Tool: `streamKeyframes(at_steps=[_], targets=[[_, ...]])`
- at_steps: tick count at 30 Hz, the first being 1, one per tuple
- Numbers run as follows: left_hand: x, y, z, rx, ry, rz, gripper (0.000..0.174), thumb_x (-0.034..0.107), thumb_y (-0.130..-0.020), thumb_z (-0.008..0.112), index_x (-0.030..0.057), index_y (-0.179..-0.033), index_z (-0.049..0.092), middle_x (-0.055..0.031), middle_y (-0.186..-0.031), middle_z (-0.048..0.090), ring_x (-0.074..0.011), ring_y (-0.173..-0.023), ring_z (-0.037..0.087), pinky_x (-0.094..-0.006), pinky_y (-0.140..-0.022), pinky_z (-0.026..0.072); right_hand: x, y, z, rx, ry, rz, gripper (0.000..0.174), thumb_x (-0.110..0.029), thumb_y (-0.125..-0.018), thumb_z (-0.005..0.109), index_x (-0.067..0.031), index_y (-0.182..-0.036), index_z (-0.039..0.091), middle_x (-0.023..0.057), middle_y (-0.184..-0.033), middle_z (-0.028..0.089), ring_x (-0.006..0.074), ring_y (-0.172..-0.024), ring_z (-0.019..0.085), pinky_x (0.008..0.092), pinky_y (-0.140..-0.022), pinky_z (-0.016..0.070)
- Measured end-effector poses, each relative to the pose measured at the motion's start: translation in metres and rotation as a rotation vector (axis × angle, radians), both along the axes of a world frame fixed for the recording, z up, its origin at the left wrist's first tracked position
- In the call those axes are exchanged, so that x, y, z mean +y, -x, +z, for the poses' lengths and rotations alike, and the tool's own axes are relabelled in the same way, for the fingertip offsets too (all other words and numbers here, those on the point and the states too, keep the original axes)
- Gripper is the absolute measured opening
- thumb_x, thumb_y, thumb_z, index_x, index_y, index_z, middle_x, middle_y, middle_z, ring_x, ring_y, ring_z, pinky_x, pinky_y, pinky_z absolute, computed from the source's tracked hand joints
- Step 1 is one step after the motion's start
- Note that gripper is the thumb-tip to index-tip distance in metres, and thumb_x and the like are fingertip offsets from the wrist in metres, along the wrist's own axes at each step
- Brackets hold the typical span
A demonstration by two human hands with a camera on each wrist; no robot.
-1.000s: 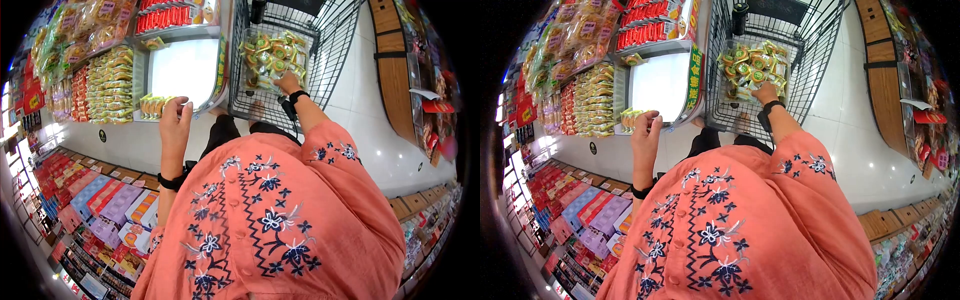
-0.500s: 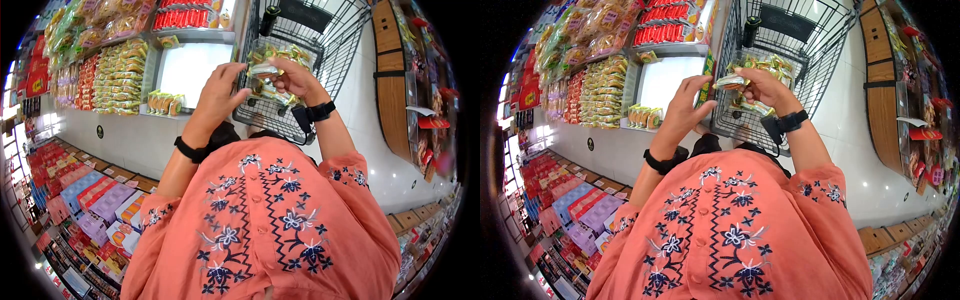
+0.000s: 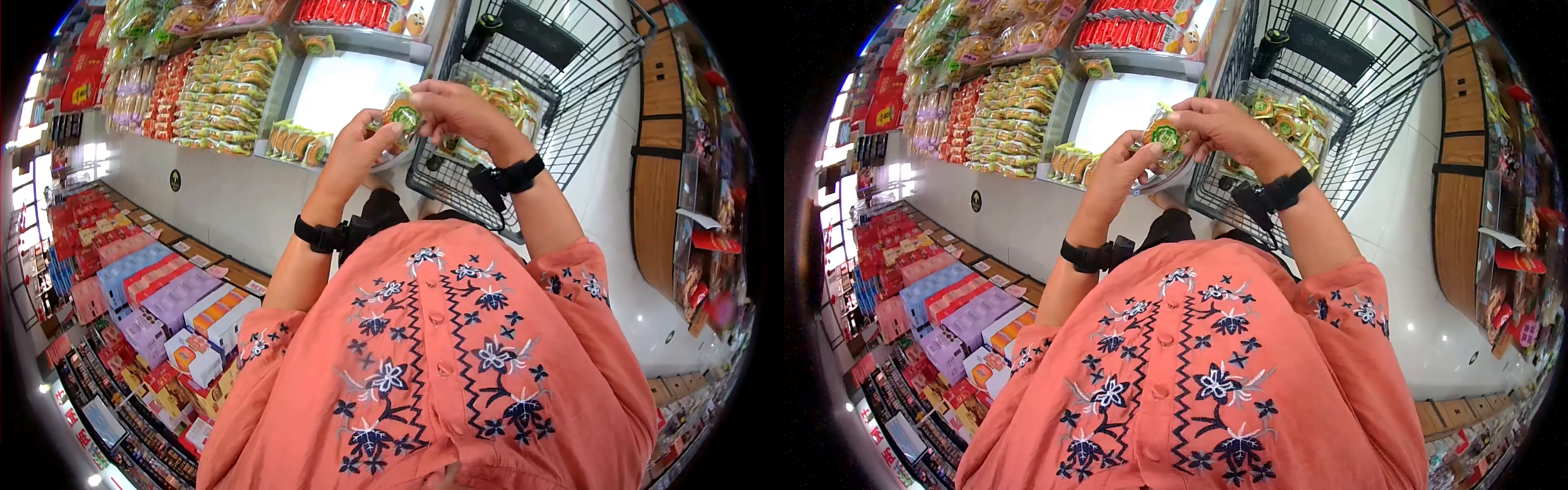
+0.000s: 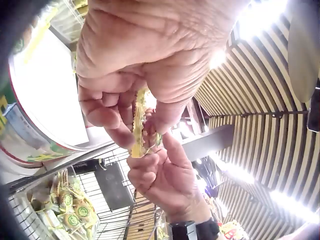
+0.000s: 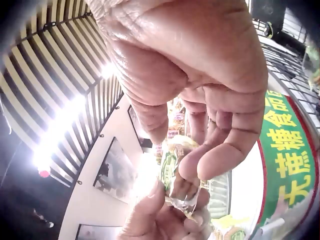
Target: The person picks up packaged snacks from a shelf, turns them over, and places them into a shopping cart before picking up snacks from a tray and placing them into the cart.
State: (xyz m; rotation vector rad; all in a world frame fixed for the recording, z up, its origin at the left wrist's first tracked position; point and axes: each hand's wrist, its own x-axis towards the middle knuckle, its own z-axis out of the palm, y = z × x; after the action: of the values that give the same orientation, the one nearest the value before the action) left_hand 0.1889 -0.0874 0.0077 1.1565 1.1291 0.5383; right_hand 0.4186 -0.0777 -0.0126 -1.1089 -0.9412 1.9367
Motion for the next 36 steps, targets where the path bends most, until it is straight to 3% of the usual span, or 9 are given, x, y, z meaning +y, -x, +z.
streamKeyframes(at_steps=[6, 9, 12, 16, 20, 23, 26, 29, 36], targets=[[0.000, 0.017, 0.008, 0.036, -0.004, 0.092, 0.039, 0.027, -0.097, 0.067, 0.0002, -0.123, 0.059, -0.0042, -0.102, 0.067, -0.0082, -0.085, 0.063, -0.0224, -0.070, 0.0470, 0.012, 0.027, -0.004, 0.014, -0.009, 0.075, 0.032, -0.029, -0.096, 0.067, -0.0037, -0.114, 0.063, 0.0008, -0.087, 0.067, 0.0071, -0.066, 0.065, 0.0198, -0.055, 0.0517], [0.009, 0.034, -0.007, 0.016, -0.157, 0.079, 0.036, 0.024, -0.096, 0.067, -0.0004, -0.122, 0.061, -0.0036, -0.102, 0.067, -0.0093, -0.089, 0.062, -0.0238, -0.077, 0.0489, 0.020, 0.042, -0.008, 0.001, -0.028, 0.121, 0.029, -0.026, -0.095, 0.066, -0.0040, -0.113, 0.064, 0.0010, -0.087, 0.067, 0.0084, -0.067, 0.065, 0.0220, -0.059, 0.0542], [0.024, 0.055, -0.004, 0.123, -0.173, 0.017, 0.034, 0.021, -0.094, 0.069, -0.0014, -0.119, 0.063, -0.0033, -0.100, 0.068, -0.0098, -0.091, 0.062, -0.0245, -0.082, 0.0490, 0.027, 0.060, 0.000, -0.075, -0.066, 0.160, 0.035, -0.031, -0.097, 0.063, -0.0036, -0.119, 0.062, 0.0014, -0.090, 0.067, 0.0075, -0.072, 0.065, 0.0218, -0.062, 0.0537], [0.043, 0.086, -0.012, 0.414, -0.392, 0.147, 0.033, 0.020, -0.092, 0.070, -0.0034, -0.114, 0.063, -0.0077, -0.095, 0.070, -0.0137, -0.085, 0.065, -0.0266, -0.077, 0.0515, 0.036, 0.082, -0.020, -0.140, -0.167, 0.032, 0.040, -0.027, -0.096, 0.061, 0.0019, -0.122, 0.059, 0.0084, -0.106, 0.065, 0.0177, -0.087, 0.069, 0.0298, -0.071, 0.0582], [0.033, 0.096, -0.028, 0.763, -0.510, -0.014, 0.032, 0.018, -0.088, 0.071, -0.0035, -0.110, 0.063, -0.0157, -0.094, 0.070, -0.0230, -0.085, 0.068, -0.0326, -0.076, 0.0532, 0.034, 0.098, -0.039, -0.197, -0.068, 0.150, 0.037, -0.024, -0.094, 0.057, 0.0025, -0.120, 0.058, 0.0090, -0.104, 0.065, 0.0185, -0.088, 0.069, 0.0306, -0.069, 0.0584], [0.016, 0.088, -0.043, 0.873, -0.572, -0.070, 0.029, 0.018, -0.083, 0.074, -0.0024, -0.102, 0.064, -0.0169, -0.092, 0.068, -0.0308, -0.083, 0.067, -0.0396, -0.075, 0.0532, 0.032, 0.113, -0.053, -0.297, -0.043, 0.237, 0.037, -0.019, -0.090, 0.054, 0.0026, -0.120, 0.058, 0.0104, -0.103, 0.066, 0.0190, -0.086, 0.070, 0.0302, -0.067, 0.0583], [0.003, 0.083, -0.051, 1.057, -0.709, -0.047, 0.028, 0.020, -0.081, 0.076, -0.0001, -0.096, 0.063, -0.0153, -0.093, 0.067, -0.0343, -0.085, 0.065, -0.0458, -0.074, 0.0511, 0.030, 0.130, -0.066, -0.385, -0.051, 0.258, 0.032, -0.018, -0.089, 0.054, 0.0013, -0.114, 0.061, 0.0132, -0.098, 0.069, 0.0205, -0.078, 0.072, 0.0325, -0.060, 0.0576], [0.001, 0.087, -0.058, 1.119, -0.764, -0.077, 0.028, 0.021, -0.078, 0.078, 0.0032, -0.093, 0.062, -0.0140, -0.097, 0.066, -0.0358, -0.092, 0.063, -0.0493, -0.076, 0.0482, 0.034, 0.143, -0.080, -0.456, -0.057, 0.310, 0.036, -0.016, -0.089, 0.052, 0.0020, -0.120, 0.057, 0.0159, -0.096, 0.070, 0.0226, -0.075, 0.071, 0.0336, -0.061, 0.0570], [-0.002, 0.088, -0.062, 1.242, -0.798, -0.101, 0.034, 0.023, -0.076, 0.081, 0.0070, -0.097, 0.060, -0.0113, -0.099, 0.067, -0.0343, -0.100, 0.060, -0.0487, -0.079, 0.0437, 0.033, 0.161, -0.079, -0.441, -0.022, 0.321, 0.036, -0.013, -0.090, 0.052, 0.0058, -0.121, 0.055, 0.0189, -0.093, 0.070, 0.0253, -0.071, 0.070, 0.0359, -0.062, 0.0569]])
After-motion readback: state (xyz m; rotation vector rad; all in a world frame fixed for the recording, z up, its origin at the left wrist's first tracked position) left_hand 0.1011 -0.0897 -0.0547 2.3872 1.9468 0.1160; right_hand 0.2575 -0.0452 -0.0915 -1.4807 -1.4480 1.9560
